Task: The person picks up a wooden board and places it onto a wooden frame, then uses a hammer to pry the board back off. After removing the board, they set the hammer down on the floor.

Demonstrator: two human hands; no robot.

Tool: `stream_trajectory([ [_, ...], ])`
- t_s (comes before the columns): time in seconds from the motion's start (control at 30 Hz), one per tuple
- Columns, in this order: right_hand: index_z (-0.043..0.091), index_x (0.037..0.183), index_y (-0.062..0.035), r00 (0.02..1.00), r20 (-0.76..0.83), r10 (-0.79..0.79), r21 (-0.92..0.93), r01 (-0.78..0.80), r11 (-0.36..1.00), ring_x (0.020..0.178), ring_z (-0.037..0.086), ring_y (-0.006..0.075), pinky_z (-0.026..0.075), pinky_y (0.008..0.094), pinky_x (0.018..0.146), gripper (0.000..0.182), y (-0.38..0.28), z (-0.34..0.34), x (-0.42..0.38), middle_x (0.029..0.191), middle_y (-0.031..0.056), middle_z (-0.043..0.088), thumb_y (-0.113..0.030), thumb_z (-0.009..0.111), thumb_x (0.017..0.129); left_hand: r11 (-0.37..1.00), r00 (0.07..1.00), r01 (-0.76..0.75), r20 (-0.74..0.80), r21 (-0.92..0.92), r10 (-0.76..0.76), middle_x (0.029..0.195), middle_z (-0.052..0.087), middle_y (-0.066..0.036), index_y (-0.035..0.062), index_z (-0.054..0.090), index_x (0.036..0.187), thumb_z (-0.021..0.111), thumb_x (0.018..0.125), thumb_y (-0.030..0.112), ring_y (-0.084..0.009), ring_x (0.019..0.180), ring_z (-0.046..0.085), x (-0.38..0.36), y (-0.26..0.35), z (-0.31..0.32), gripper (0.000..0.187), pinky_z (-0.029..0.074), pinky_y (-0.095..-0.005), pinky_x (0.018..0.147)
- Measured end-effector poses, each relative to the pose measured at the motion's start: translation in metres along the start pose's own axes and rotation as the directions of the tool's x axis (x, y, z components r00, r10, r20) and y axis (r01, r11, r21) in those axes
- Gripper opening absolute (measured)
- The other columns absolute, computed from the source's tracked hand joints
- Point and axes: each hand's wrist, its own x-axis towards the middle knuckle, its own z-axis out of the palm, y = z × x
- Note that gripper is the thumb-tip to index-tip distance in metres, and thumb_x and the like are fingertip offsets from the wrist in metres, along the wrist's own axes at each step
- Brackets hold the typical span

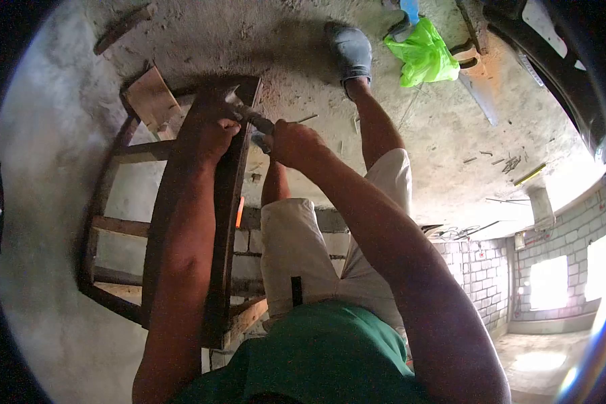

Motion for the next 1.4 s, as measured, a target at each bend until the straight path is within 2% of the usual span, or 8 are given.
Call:
stream_trajectory([
  [0.23, 0.057, 0.093, 0.0035, 0.956, -0.291, -0.026, 0.167, 0.077, 0.983, 0.077, 0.062, 0.0463, 0.050, 0.0506, 0.067, 0.038, -0.006, -0.024, 0.005, 0.079, 0.0305, 0.060, -0.035, 0.053, 0.091, 0.952, 0.964, 0.180, -0.236, 0.246, -0.122, 0.106, 0.064, -0.018, 0.0089, 0.066, 0.105, 0.052, 0.091, 0.027, -0.0314, 0.099, 0.062, -0.017, -0.024, -0.013, 0.027, 0.050, -0.0436, 0.078],
  [0.3, 0.056, 0.092, 0.0039, 0.888, -0.330, -0.320, -0.337, 0.206, 0.919, 0.076, 0.062, 0.0467, 0.050, 0.0501, 0.063, 0.039, 0.005, 0.004, 0.008, 0.078, 0.0305, 0.060, -0.035, 0.053, 0.091, 0.764, 0.991, 0.116, -0.126, 0.635, -0.046, 0.115, 0.059, -0.021, 0.0090, 0.063, 0.108, 0.045, 0.093, 0.023, -0.0325, 0.103, 0.060, -0.032, -0.016, -0.030, 0.027, 0.050, -0.0463, 0.079],
  [0.43, 0.058, 0.098, 0.0059, 0.997, 0.082, 0.010, 0.139, -0.022, 0.990, 0.088, 0.061, 0.0456, 0.047, 0.0507, 0.080, 0.048, 0.009, 0.018, 0.008, 0.086, 0.0318, 0.061, -0.041, 0.052, 0.089, 0.818, 0.970, 0.191, -0.230, 0.543, -0.074, 0.117, 0.057, -0.023, 0.0062, 0.062, 0.104, 0.043, 0.095, 0.022, -0.0348, 0.101, 0.060, -0.040, -0.002, -0.024, 0.027, 0.051, -0.0467, 0.078],
  [0.9, 0.055, 0.097, 0.0058, 1.000, -0.012, 0.003, 0.101, -0.001, 0.995, 0.077, 0.063, 0.0439, 0.051, 0.0495, 0.065, 0.045, -0.005, 0.006, 0.021, 0.078, 0.0279, 0.062, -0.039, 0.055, 0.089, 0.777, 0.942, -0.027, -0.244, 0.629, 0.230, 0.114, 0.056, -0.023, 0.0007, 0.061, 0.101, 0.042, 0.094, 0.020, -0.0400, 0.095, 0.060, -0.028, -0.033, -0.012, 0.028, 0.050, -0.0509, 0.080],
  [1.1, 0.053, 0.092, 0.0020, 0.782, -0.537, -0.318, -0.249, 0.213, 0.945, 0.077, 0.061, 0.0470, 0.050, 0.0520, 0.062, 0.040, -0.011, 0.001, -0.020, 0.077, 0.0298, 0.061, -0.038, 0.054, 0.090, 0.759, 0.973, -0.028, -0.155, 0.650, 0.169, 0.113, 0.057, -0.022, 0.0005, 0.061, 0.101, 0.044, 0.093, 0.018, -0.0383, 0.094, 0.061, -0.038, -0.013, -0.025, 0.026, 0.052, -0.0478, 0.077],
  [1.13, 0.053, 0.093, 0.0019, 0.911, -0.404, 0.082, 0.326, 0.059, 0.944, 0.075, 0.062, 0.0454, 0.050, 0.0514, 0.061, 0.039, -0.009, 0.015, -0.027, 0.078, 0.0298, 0.061, -0.037, 0.055, 0.090, 0.760, 0.973, -0.027, -0.159, 0.649, 0.170, 0.113, 0.057, -0.022, 0.0005, 0.061, 0.101, 0.044, 0.093, 0.018, -0.0383, 0.094, 0.061, -0.039, -0.008, -0.027, 0.026, 0.052, -0.0478, 0.077],
  [1.33, 0.055, 0.101, 0.0017, 0.991, -0.135, -0.024, 0.080, 0.035, 0.996, 0.077, 0.063, 0.0408, 0.051, 0.0482, 0.060, 0.036, 0.025, 0.037, 0.006, 0.082, 0.0274, 0.061, -0.033, 0.052, 0.091, 0.921, 0.957, 0.272, -0.181, 0.278, -0.228, 0.120, 0.055, -0.025, 0.0018, 0.060, 0.113, 0.040, 0.095, 0.024, -0.0394, 0.106, 0.058, -0.029, 0.000, -0.029, 0.035, 0.047, -0.0512, 0.088],
  [1.4, 0.054, 0.098, 0.0015, 0.951, -0.296, -0.090, 0.084, 0.120, 0.989, 0.074, 0.062, 0.0436, 0.050, 0.0487, 0.059, 0.034, 0.002, 0.004, -0.014, 0.080, 0.0268, 0.061, -0.032, 0.054, 0.090, 0.759, 0.946, 0.011, -0.253, 0.651, 0.203, 0.111, 0.056, -0.019, 0.0045, 0.061, 0.099, 0.043, 0.093, 0.022, -0.0361, 0.090, 0.062, -0.033, -0.030, -0.007, 0.026, 0.051, -0.0491, 0.073],
])
